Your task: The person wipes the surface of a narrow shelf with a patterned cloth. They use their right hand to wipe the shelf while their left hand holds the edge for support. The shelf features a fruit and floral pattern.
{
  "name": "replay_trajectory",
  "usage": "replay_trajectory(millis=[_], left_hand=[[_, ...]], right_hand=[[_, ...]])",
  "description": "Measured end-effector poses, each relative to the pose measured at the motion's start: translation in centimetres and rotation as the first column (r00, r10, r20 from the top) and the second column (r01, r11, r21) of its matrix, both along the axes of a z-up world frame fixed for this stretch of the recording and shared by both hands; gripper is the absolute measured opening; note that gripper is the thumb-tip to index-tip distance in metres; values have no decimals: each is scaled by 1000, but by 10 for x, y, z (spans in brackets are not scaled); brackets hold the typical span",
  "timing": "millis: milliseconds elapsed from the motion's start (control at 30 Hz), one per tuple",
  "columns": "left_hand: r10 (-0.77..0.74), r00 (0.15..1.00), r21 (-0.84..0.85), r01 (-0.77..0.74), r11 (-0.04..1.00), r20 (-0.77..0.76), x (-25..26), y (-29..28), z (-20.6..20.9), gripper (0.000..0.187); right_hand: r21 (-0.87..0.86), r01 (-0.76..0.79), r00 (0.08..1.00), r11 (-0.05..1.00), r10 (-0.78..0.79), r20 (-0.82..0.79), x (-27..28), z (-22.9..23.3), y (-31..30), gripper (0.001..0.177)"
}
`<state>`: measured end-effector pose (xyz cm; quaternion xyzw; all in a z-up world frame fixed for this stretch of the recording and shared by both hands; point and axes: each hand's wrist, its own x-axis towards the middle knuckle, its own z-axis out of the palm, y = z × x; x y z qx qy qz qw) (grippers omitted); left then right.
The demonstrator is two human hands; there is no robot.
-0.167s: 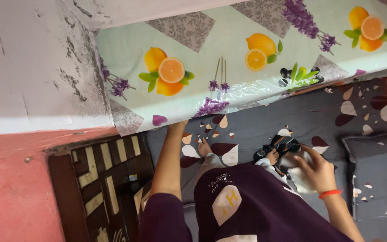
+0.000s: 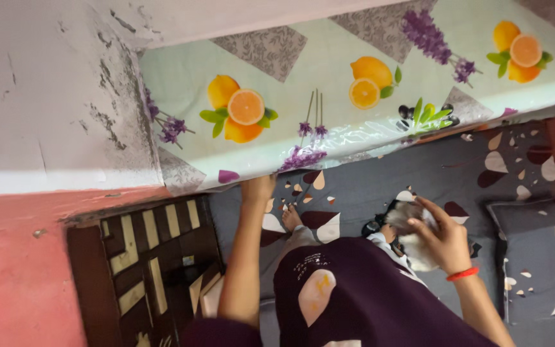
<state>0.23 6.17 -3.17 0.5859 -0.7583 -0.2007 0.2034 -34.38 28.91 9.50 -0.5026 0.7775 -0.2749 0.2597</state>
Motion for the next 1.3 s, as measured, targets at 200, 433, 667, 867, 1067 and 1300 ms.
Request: replay_trajectory(millis=[200, 433, 667, 867, 1067, 1300], left_hand=[[-75, 829, 609, 465, 643, -554, -8, 111, 79, 79], [-264, 529, 8, 457, 890, -807, -18, 120, 199, 51], [-259, 853, -202, 184, 962, -454, -3, 117, 228, 22], [-276, 846, -162, 226, 961, -457, -3, 125, 235, 17], [-351, 740, 7, 433, 902, -573, 12, 134, 242, 13], [-196, 625, 29, 331, 943, -756, 50, 135, 225, 13]], right_hand=[[0, -139, 856, 990, 120, 502, 51, 52, -37, 48], [-191, -444, 638, 876, 458, 619, 95, 91, -64, 41], [-388, -392, 892, 834, 448, 62, 133, 82, -80, 43], [-363, -551, 781, 752, 617, 92, 139, 105, -84, 63], [-118, -754, 657, 647, 733, -176, 117, 70, -89, 31], [-18, -676, 736, 736, 675, -42, 63, 69, -92, 19]])
